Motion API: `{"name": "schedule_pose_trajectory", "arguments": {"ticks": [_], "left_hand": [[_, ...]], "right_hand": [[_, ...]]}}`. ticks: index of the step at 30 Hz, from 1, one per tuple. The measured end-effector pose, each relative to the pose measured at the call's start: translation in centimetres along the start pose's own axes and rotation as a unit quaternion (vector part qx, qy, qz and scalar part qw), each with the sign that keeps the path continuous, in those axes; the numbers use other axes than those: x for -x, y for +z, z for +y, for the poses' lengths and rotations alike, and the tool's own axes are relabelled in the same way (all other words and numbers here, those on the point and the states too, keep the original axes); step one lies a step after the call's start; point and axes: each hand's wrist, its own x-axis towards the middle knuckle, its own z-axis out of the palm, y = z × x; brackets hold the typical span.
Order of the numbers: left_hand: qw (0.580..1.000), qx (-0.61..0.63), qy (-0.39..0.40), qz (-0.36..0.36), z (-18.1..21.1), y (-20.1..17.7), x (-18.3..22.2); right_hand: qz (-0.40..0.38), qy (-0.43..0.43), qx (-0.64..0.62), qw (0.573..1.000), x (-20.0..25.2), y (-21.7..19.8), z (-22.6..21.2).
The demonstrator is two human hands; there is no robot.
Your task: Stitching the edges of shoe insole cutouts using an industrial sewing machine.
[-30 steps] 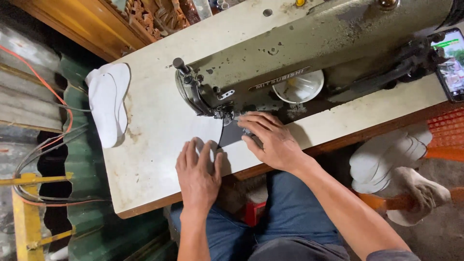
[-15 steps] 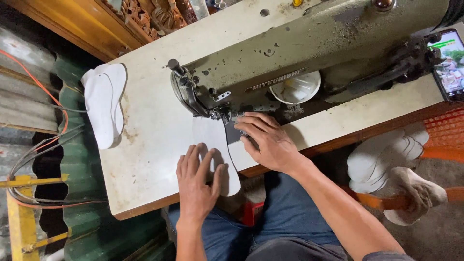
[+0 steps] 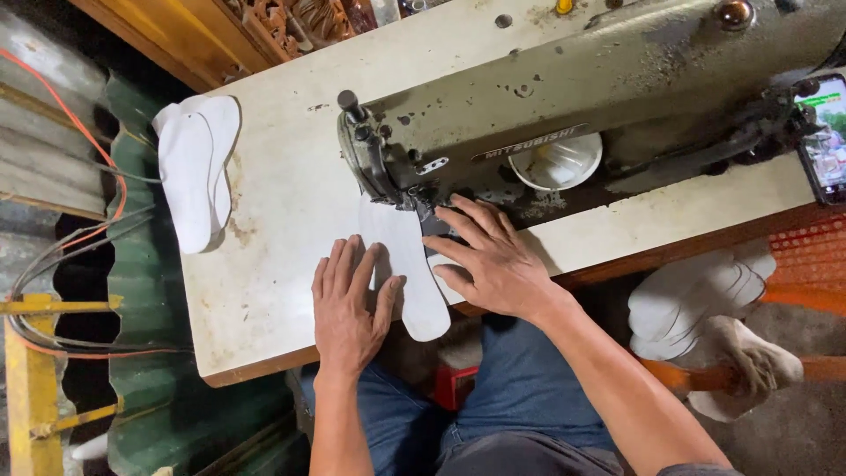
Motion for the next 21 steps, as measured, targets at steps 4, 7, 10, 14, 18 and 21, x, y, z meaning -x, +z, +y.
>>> {"name": "schedule_pose_trajectory", "arguments": {"ticks": [4,7,10,14,18,21], "left_hand": [[1.0,0.002,-0.008,0.008,-0.12,0.13,0.25],[1.0,0.009,-0.01,0.009,-0.27,0.19,0.3],[1.0,0.017,-0.01,0.011,-0.35,0.21,0.36],[1.0,0.016,-0.01,0.004,-0.41,0.2,0.46],[1.0,0.017,-0.01,0.0,-0.57,0.37,0.52],[1.0,0.016,-0.009,0.001,-0.55,0.41,0.56]], "right_hand": [[-0.015,0.0,0.004,1.0,0.04,0.36,0.08],[-0.021,0.0,0.008,1.0,0.04,0.36,0.02],[0.005,-0.014,0.017,1.0,0.11,0.57,0.06],[0.013,-0.017,0.019,1.0,0.09,0.59,-0.01],[0.019,-0.015,0.017,1.0,0.09,0.49,-0.1],[0.025,-0.019,0.013,0.999,0.09,0.57,-0.06]]}}
